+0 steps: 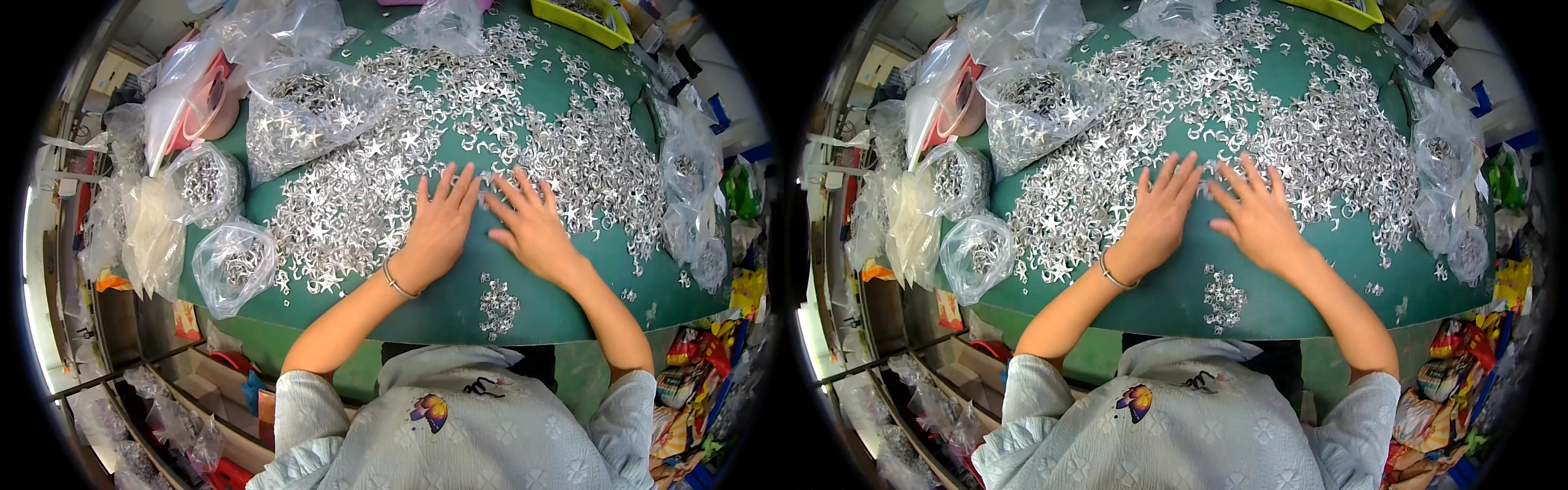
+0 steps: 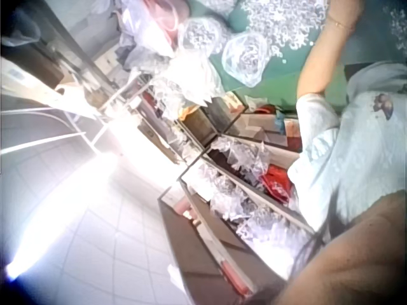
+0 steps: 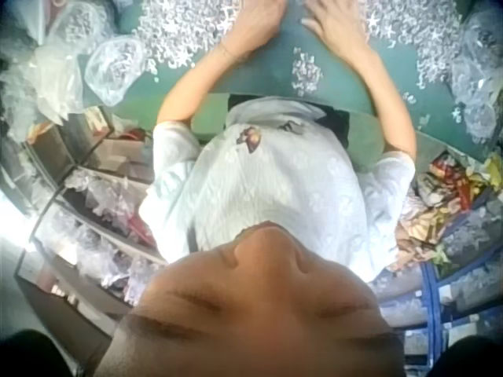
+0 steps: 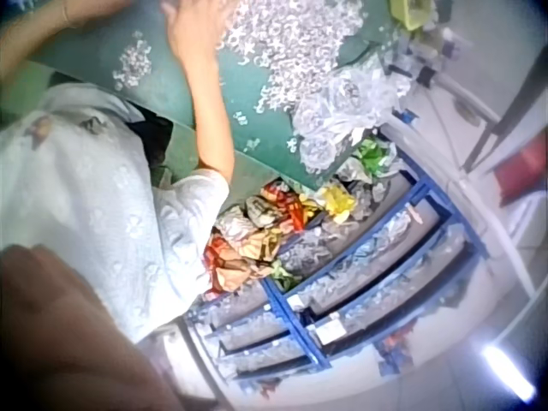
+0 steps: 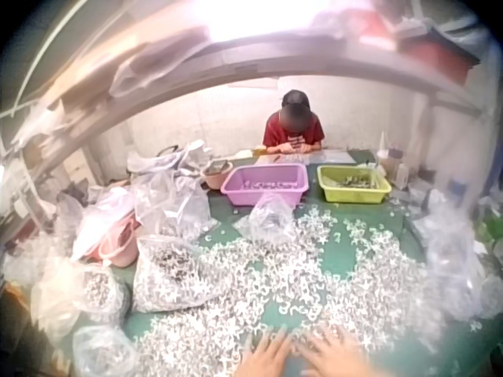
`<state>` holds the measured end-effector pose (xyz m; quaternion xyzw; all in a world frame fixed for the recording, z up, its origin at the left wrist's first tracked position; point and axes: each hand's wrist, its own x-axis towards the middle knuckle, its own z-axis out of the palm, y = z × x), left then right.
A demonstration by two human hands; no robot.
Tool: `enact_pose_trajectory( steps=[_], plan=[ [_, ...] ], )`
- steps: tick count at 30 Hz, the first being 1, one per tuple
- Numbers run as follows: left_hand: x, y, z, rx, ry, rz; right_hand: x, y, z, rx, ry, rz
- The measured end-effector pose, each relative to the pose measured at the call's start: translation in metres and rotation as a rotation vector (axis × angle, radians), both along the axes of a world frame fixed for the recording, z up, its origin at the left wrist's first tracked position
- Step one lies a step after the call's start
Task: The person sorts and gathers star-shaped and crescent-shaped silver charms on a green work table, picking them up by hand and placing them into bags.
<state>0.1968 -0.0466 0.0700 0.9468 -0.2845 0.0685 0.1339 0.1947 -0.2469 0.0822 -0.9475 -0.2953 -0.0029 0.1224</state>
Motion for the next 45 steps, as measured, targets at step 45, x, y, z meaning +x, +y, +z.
enact_pose_trajectory(
  steps=[45],
  plan=[
    [0.017, -0.027, -0.005, -0.344, 0.004, -0.013, 0.009, -0.013, -0.004, 0.206, -0.192, -0.247]
  ],
)
